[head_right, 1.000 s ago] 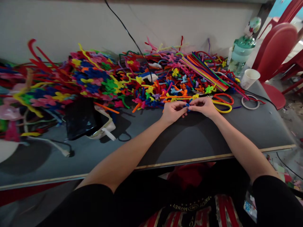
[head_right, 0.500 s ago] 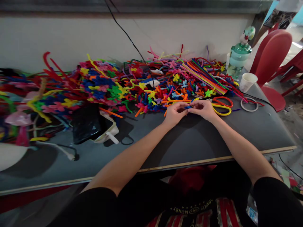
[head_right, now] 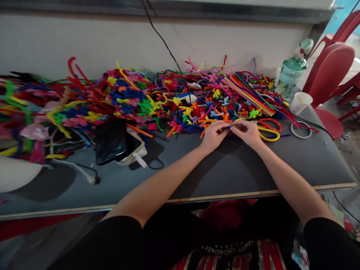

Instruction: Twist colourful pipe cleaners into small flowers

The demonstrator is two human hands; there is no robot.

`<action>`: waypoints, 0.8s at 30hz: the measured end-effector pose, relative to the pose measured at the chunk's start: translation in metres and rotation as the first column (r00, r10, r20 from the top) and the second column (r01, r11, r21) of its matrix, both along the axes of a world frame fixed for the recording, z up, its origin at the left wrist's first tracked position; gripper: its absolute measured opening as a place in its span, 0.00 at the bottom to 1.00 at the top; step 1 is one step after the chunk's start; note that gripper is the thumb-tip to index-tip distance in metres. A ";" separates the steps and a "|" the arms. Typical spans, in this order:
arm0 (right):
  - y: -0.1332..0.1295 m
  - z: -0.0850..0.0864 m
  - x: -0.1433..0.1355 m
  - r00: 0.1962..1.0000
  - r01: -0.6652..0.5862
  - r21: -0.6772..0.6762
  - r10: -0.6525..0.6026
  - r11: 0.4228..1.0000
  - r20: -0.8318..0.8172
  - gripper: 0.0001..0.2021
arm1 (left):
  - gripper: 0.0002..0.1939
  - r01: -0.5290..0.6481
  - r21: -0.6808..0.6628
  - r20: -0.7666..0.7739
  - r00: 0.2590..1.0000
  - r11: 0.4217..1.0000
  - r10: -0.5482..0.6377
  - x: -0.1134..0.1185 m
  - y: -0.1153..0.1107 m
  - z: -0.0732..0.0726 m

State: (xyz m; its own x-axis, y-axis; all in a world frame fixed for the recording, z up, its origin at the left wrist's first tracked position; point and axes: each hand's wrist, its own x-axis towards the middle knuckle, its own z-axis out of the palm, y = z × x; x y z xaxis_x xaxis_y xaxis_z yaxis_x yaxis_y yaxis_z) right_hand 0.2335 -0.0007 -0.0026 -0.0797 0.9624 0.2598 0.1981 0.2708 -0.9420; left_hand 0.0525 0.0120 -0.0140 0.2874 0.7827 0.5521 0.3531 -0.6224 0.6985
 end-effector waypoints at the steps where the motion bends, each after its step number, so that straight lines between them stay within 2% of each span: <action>1: 0.000 0.000 0.000 1.000 0.013 0.003 -0.013 1.000 0.001 0.20 | 0.05 0.022 0.044 -0.064 0.998 0.999 -0.019 0.001 0.000 -0.001; 5: 0.002 0.000 0.001 0.999 0.044 0.012 -0.044 0.999 0.001 0.20 | 0.08 0.082 0.169 -0.348 0.937 0.982 -0.019 0.005 -0.004 -0.002; 8: 0.004 0.000 0.001 0.997 0.051 0.026 -0.053 0.998 0.058 0.18 | 0.11 0.120 0.224 -0.489 0.872 0.967 0.005 0.005 -0.007 -0.001; 11: 0.003 0.000 0.002 0.987 0.037 0.070 -0.047 0.997 0.151 0.17 | 0.13 0.168 0.233 -0.562 0.827 0.958 -0.009 0.004 -0.006 0.000; 13: 0.003 0.000 0.003 0.976 0.045 0.113 -0.068 0.993 0.205 0.15 | 0.13 0.168 0.228 -0.538 0.843 0.959 -0.020 0.003 -0.006 0.000; 17: 0.005 -0.003 0.008 0.967 0.132 0.154 -0.162 0.979 0.199 0.14 | 0.11 0.101 0.119 -0.373 0.926 0.988 -0.050 0.003 -0.006 0.001; 20: 0.011 -0.005 0.011 0.972 0.126 0.143 -0.151 0.982 0.181 0.17 | 0.10 0.116 -0.078 -0.096 0.988 0.990 -0.124 0.003 -0.002 -0.001; 22: 0.014 -0.005 0.012 0.973 0.102 0.141 -0.128 0.985 0.191 0.17 | 0.11 0.251 -0.263 0.161 0.963 0.931 -0.214 0.004 0.002 -0.003; 24: 0.014 -0.005 0.011 0.971 0.103 0.136 -0.129 0.985 0.200 0.16 | 0.13 0.379 -0.394 0.386 0.895 0.837 -0.224 0.003 0.008 -0.007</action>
State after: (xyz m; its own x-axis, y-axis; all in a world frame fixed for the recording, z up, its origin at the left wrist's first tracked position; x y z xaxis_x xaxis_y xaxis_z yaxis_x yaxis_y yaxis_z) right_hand 0.2440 0.0134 -0.0075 -0.0342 0.9295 0.3672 0.4228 0.3464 -0.8374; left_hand 0.0560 0.0195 -0.0208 0.4243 0.8665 0.2629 -0.0840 -0.2514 0.9642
